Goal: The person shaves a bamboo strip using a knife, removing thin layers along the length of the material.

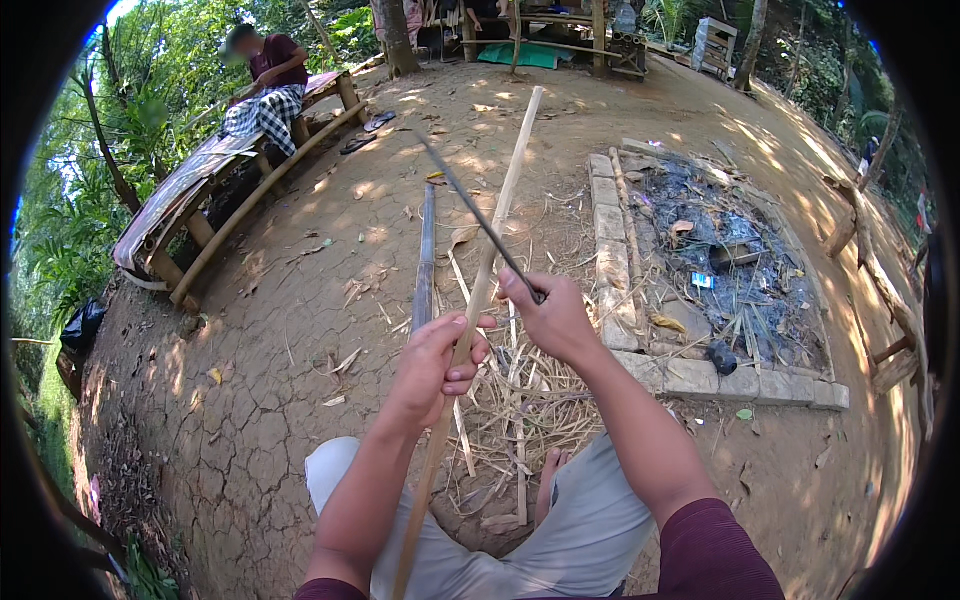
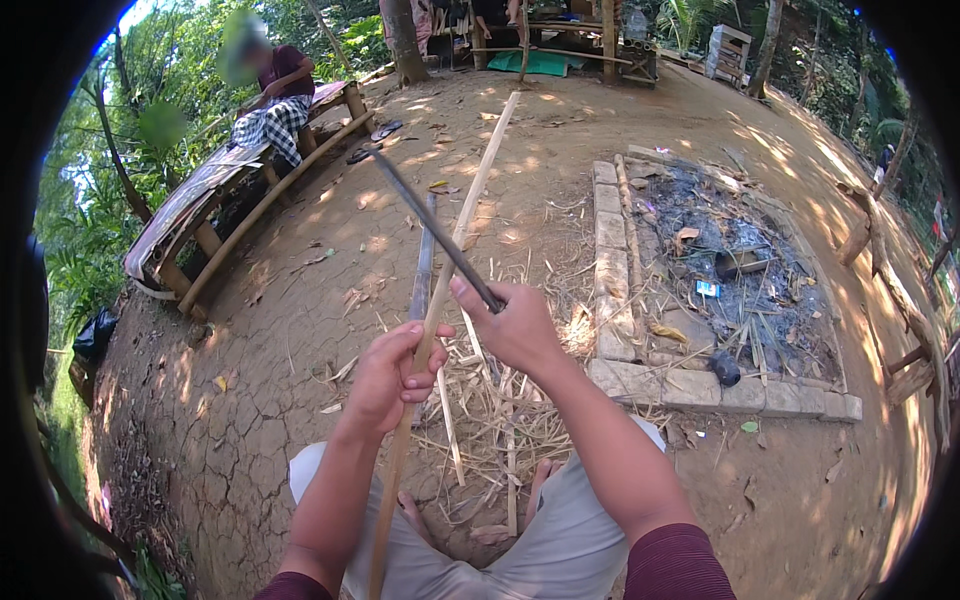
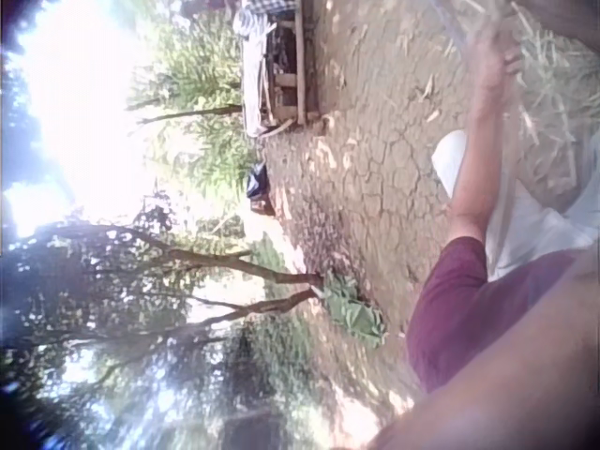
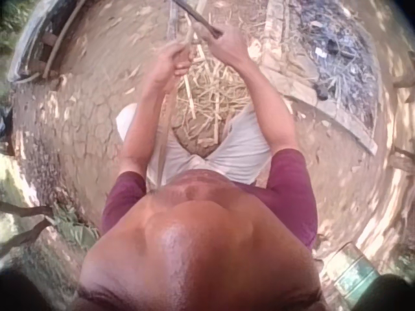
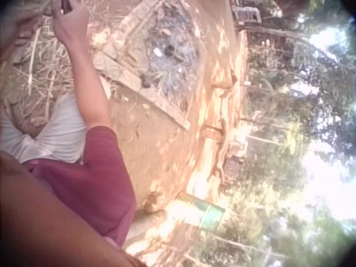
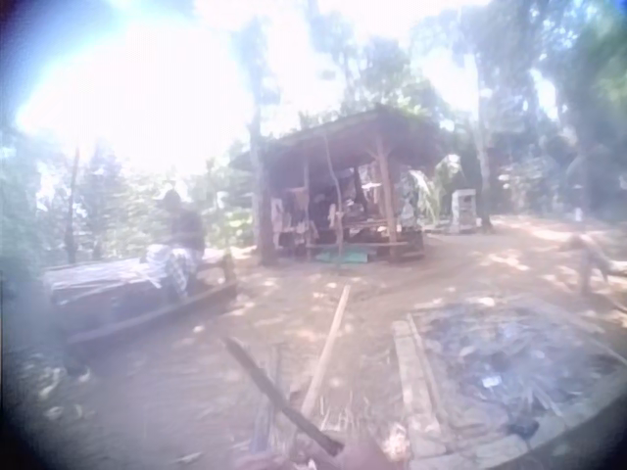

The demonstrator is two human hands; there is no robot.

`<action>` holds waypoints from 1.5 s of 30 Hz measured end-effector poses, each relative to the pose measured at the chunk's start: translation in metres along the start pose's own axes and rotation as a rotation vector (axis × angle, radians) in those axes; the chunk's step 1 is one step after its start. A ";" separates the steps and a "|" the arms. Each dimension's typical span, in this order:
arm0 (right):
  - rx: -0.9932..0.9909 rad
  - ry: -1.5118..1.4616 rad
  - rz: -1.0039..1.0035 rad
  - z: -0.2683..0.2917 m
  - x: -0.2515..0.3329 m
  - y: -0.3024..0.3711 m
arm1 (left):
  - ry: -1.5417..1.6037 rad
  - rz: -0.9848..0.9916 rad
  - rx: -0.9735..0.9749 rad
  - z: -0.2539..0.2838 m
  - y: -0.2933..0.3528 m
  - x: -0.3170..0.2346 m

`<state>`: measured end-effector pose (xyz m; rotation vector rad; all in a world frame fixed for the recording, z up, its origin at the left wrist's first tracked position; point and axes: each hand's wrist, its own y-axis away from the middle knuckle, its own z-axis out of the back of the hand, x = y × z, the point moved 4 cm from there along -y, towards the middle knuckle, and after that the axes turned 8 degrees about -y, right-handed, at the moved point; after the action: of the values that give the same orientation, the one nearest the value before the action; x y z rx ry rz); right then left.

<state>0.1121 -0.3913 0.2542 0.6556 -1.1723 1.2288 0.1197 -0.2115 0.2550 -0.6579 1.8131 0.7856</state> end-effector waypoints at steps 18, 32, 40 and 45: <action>0.086 0.523 -0.008 0.009 -0.033 -0.040 | -0.405 -0.202 -0.359 0.007 0.012 0.058; 0.212 0.583 0.307 -0.024 -0.019 -0.018 | -0.510 -0.204 -0.394 0.010 0.011 0.063; 0.038 0.227 0.014 0.028 -0.051 -0.059 | -0.462 -0.210 -0.339 -0.006 0.019 0.060; 0.309 0.639 0.386 -0.031 0.005 0.009 | -0.405 -0.150 -0.396 0.020 0.010 0.069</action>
<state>0.1129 -0.3594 0.2471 0.2170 -0.5849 1.8006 0.1006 -0.1955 0.1873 -0.8106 1.2381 1.0995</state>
